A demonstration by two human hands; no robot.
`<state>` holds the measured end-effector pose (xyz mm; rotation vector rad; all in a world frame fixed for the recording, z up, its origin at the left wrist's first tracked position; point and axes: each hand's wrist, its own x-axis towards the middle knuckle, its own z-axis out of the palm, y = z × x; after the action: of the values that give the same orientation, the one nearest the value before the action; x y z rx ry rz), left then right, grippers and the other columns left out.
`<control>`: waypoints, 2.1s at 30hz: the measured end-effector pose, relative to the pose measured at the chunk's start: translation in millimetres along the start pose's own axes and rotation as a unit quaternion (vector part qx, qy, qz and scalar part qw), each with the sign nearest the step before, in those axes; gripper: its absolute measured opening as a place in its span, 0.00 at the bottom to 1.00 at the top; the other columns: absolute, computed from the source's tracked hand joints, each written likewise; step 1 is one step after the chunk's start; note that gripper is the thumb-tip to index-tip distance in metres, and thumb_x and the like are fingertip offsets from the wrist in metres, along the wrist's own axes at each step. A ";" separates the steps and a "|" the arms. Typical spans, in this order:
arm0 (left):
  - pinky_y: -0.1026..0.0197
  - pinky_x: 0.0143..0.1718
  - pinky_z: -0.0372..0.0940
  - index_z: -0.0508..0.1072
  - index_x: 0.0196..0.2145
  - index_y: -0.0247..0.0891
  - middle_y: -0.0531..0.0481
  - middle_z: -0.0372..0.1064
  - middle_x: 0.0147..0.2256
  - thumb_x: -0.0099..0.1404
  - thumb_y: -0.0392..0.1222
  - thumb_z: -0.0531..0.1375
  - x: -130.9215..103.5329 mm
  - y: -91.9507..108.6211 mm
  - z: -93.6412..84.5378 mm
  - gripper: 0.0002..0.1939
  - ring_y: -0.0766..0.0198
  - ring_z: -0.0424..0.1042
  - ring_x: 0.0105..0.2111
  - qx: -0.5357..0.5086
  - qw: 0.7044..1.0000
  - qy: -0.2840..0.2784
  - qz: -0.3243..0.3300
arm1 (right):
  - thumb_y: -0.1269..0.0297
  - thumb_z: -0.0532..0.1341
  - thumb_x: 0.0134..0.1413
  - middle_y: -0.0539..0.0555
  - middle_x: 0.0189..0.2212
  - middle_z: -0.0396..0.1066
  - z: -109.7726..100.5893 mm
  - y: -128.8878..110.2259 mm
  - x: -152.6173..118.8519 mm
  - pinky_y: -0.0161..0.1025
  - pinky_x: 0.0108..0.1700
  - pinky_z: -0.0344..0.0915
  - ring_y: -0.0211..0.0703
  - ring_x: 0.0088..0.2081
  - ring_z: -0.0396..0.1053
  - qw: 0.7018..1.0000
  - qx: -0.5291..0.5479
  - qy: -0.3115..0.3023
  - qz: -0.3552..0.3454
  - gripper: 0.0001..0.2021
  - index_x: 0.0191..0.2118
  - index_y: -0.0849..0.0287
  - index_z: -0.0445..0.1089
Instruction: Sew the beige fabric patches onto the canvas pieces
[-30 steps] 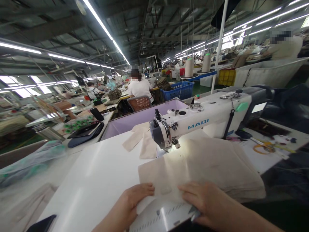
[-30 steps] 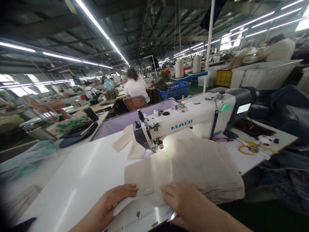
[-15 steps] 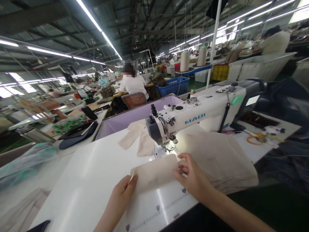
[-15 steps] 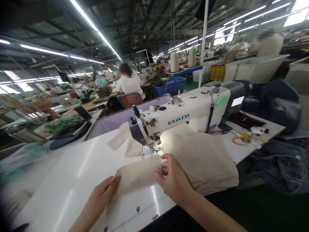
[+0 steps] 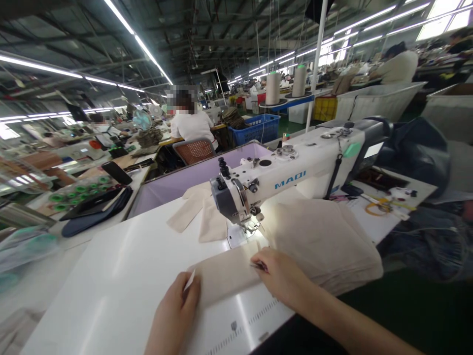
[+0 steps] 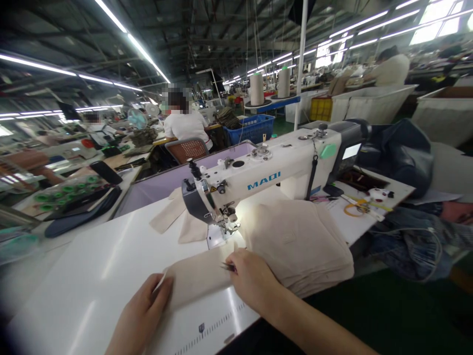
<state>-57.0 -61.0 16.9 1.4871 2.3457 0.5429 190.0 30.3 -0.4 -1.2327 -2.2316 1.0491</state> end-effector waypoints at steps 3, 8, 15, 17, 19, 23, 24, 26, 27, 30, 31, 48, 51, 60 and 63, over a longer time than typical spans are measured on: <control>0.58 0.32 0.66 0.67 0.33 0.46 0.51 0.74 0.27 0.67 0.59 0.46 0.3 1.9 -0.1 0.18 0.53 0.76 0.30 0.007 1.000 0.002 -0.007 | 0.78 0.60 0.57 0.57 0.39 0.76 -0.3 -1.8 -0.6 0.36 0.45 0.63 0.46 0.43 0.73 1.000 -0.019 0.000 0.015 0.10 0.40 0.61 0.77; 0.57 0.32 0.66 0.66 0.32 0.46 0.49 0.75 0.29 0.68 0.58 0.46 3.5 7.3 -1.0 0.18 0.51 0.76 0.31 0.036 0.999 -0.007 -0.006 | 0.77 0.59 0.58 0.57 0.40 0.77 -1.3 -4.4 0.4 0.36 0.45 0.63 0.47 0.43 0.73 0.999 -0.037 0.002 0.031 0.11 0.40 0.60 0.78; 0.55 0.35 0.67 0.66 0.33 0.46 0.46 0.75 0.31 0.68 0.56 0.45 8.1 6.3 0.3 0.16 0.48 0.77 0.34 0.067 0.998 -0.010 0.000 | 0.77 0.58 0.59 0.57 0.40 0.76 -4.5 -7.9 3.2 0.36 0.44 0.63 0.46 0.42 0.73 0.998 -0.044 -0.008 0.042 0.12 0.41 0.61 0.78; 0.55 0.36 0.67 0.65 0.34 0.46 0.46 0.75 0.32 0.68 0.56 0.45 8.8 5.9 0.3 0.16 0.48 0.77 0.34 0.072 0.997 -0.016 -0.001 | 0.77 0.58 0.59 0.57 0.39 0.76 -5.1 -8.5 3.3 0.36 0.43 0.62 0.46 0.42 0.73 0.998 -0.047 -0.010 0.041 0.11 0.40 0.61 0.78; 0.55 0.36 0.66 0.65 0.34 0.46 0.45 0.76 0.32 0.68 0.56 0.44 9.2 6.1 0.2 0.17 0.48 0.77 0.35 0.078 0.997 -0.021 -0.003 | 0.76 0.58 0.59 0.57 0.39 0.76 -5.0 -8.9 3.7 0.36 0.43 0.62 0.46 0.41 0.73 0.998 -0.050 -0.009 0.039 0.11 0.39 0.61 0.77; 0.54 0.37 0.66 0.65 0.34 0.46 0.44 0.76 0.33 0.68 0.55 0.43 10.0 8.2 -0.1 0.16 0.47 0.77 0.36 0.083 0.996 -0.025 -0.005 | 0.76 0.58 0.60 0.56 0.38 0.76 -4.1 -9.0 5.6 0.36 0.42 0.62 0.45 0.40 0.73 0.997 -0.056 -0.003 0.047 0.10 0.37 0.60 0.77; 0.54 0.37 0.66 0.65 0.34 0.45 0.44 0.76 0.33 0.68 0.55 0.44 10.4 9.0 -0.1 0.16 0.47 0.77 0.36 0.082 0.996 -0.026 -0.006 | 0.75 0.58 0.60 0.56 0.38 0.76 -3.9 -8.9 6.3 0.36 0.42 0.62 0.45 0.40 0.73 0.997 -0.057 -0.003 0.048 0.10 0.37 0.60 0.77; 0.54 0.37 0.66 0.65 0.33 0.45 0.44 0.76 0.32 0.68 0.55 0.44 11.3 10.7 -0.3 0.16 0.48 0.77 0.36 0.078 0.997 -0.025 -0.007 | 0.75 0.58 0.61 0.56 0.38 0.76 -3.9 -8.9 7.3 0.36 0.42 0.63 0.46 0.41 0.74 0.997 -0.064 -0.005 0.046 0.09 0.37 0.60 0.77; 0.55 0.36 0.65 0.65 0.33 0.45 0.45 0.76 0.32 0.68 0.54 0.45 11.5 11.4 -0.5 0.16 0.48 0.76 0.35 0.073 0.997 -0.024 -0.007 | 0.74 0.58 0.62 0.56 0.38 0.76 -3.9 -8.9 7.4 0.36 0.42 0.63 0.46 0.41 0.74 0.996 -0.073 -0.009 0.044 0.09 0.38 0.60 0.77; 0.56 0.34 0.64 0.66 0.33 0.45 0.46 0.76 0.30 0.68 0.53 0.47 10.9 12.1 -1.3 0.14 0.50 0.76 0.33 0.048 0.999 -0.012 -0.004 | 0.73 0.58 0.63 0.57 0.40 0.75 -3.9 -8.4 5.8 0.37 0.39 0.63 0.47 0.40 0.74 0.990 -0.132 -0.019 0.036 0.10 0.40 0.59 0.77; 0.57 0.33 0.63 0.66 0.32 0.44 0.47 0.75 0.29 0.68 0.52 0.47 10.5 11.5 -1.6 0.14 0.51 0.75 0.32 0.041 0.999 -0.004 -0.004 | 0.73 0.58 0.63 0.57 0.41 0.74 -3.7 -7.8 4.8 0.38 0.38 0.62 0.47 0.40 0.74 0.987 -0.157 -0.021 0.031 0.10 0.40 0.59 0.77; 0.61 0.30 0.54 0.60 0.24 0.43 0.53 0.66 0.23 0.68 0.45 0.54 14.3 2.3 -1.5 0.15 0.59 0.68 0.27 0.078 0.996 -0.008 -0.043 | 0.73 0.57 0.65 0.56 0.44 0.72 -3.6 -4.0 3.3 0.38 0.37 0.63 0.47 0.41 0.75 0.974 -0.219 -0.047 0.010 0.11 0.44 0.55 0.77; 0.60 0.30 0.58 0.68 0.31 0.41 0.48 0.72 0.30 0.71 0.45 0.53 8.6 9.0 -1.0 0.11 0.56 0.72 0.31 0.156 0.987 0.002 -0.039 | 0.74 0.57 0.64 0.56 0.45 0.72 -6.1 -4.0 2.8 0.38 0.37 0.64 0.46 0.40 0.74 0.972 -0.230 -0.048 0.001 0.12 0.43 0.56 0.77; 0.55 0.47 0.67 0.76 0.42 0.41 0.45 0.75 0.46 0.69 0.29 0.51 25.3 11.2 -2.3 0.16 0.54 0.71 0.47 0.232 0.939 -0.082 0.239 | 0.80 0.55 0.63 0.57 0.46 0.73 -9.5 1.2 3.5 0.38 0.37 0.68 0.47 0.42 0.74 0.953 -0.288 -0.055 -0.079 0.14 0.45 0.60 0.74; 0.50 0.56 0.65 0.73 0.54 0.39 0.41 0.72 0.56 0.75 0.43 0.50 41.5 25.8 4.7 0.16 0.49 0.68 0.55 0.213 0.953 -0.053 0.207 | 0.79 0.55 0.63 0.58 0.48 0.73 -5.0 4.4 3.7 0.38 0.36 0.68 0.47 0.41 0.75 0.950 -0.297 -0.031 -0.090 0.13 0.45 0.60 0.74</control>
<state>-51.6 -12.5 22.6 2.1650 2.1589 0.0327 193.6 37.1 -0.5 -1.1835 -2.7589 0.3487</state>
